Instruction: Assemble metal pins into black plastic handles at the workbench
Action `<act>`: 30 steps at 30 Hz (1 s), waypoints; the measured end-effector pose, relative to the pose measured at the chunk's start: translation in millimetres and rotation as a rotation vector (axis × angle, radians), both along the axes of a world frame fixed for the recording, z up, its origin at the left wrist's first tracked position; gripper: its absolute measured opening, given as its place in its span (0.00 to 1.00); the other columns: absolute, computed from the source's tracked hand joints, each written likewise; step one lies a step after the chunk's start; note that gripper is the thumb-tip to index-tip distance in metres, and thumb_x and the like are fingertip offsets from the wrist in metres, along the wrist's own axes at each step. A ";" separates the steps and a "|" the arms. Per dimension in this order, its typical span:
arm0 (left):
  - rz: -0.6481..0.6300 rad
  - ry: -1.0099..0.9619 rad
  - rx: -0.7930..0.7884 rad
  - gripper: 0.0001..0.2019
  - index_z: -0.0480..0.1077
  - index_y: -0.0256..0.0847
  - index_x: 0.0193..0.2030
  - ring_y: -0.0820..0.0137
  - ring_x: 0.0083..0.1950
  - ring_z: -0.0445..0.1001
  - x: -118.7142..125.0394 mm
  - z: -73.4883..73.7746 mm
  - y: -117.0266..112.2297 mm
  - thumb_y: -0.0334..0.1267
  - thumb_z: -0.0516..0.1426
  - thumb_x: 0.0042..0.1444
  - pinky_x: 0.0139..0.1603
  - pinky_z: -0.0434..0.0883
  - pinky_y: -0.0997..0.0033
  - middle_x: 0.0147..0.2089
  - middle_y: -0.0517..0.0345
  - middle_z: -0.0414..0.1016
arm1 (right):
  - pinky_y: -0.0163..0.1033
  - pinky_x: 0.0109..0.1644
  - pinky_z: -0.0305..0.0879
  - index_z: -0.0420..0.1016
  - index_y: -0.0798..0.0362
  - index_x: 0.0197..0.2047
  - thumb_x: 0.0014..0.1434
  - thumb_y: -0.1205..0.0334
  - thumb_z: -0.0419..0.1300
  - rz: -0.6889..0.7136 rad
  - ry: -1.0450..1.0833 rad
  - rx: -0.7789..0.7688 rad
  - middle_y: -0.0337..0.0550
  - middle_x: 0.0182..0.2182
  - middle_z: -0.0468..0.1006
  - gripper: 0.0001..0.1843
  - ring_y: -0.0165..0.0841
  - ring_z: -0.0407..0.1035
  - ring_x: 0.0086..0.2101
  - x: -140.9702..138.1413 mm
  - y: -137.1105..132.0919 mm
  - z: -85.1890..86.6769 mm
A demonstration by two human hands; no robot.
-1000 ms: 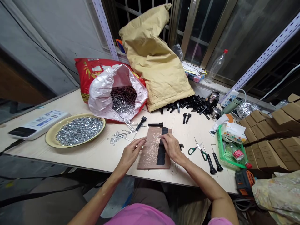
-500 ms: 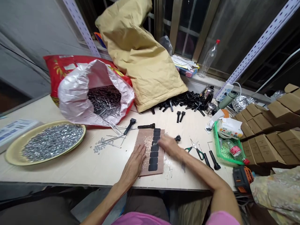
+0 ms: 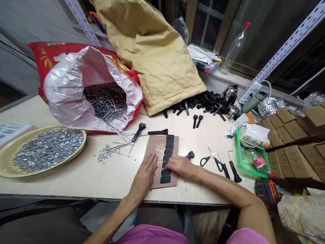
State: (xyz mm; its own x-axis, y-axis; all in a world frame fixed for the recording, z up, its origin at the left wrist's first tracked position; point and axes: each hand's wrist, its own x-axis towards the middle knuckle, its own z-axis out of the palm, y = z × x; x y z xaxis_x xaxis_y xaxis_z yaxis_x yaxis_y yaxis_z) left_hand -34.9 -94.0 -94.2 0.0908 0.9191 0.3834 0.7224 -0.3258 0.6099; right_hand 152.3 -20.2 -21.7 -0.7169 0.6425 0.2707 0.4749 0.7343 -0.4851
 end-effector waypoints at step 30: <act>-0.083 -0.035 0.090 0.21 0.66 0.31 0.54 0.57 0.65 0.59 -8.8 19.0 -3.3 0.36 0.42 0.61 0.64 0.56 0.46 0.58 0.41 0.68 | 0.38 0.49 0.65 0.76 0.53 0.46 0.59 0.48 0.57 -0.606 -0.330 -0.621 0.48 0.44 0.76 0.20 0.36 0.71 0.43 148.0 -228.9 184.2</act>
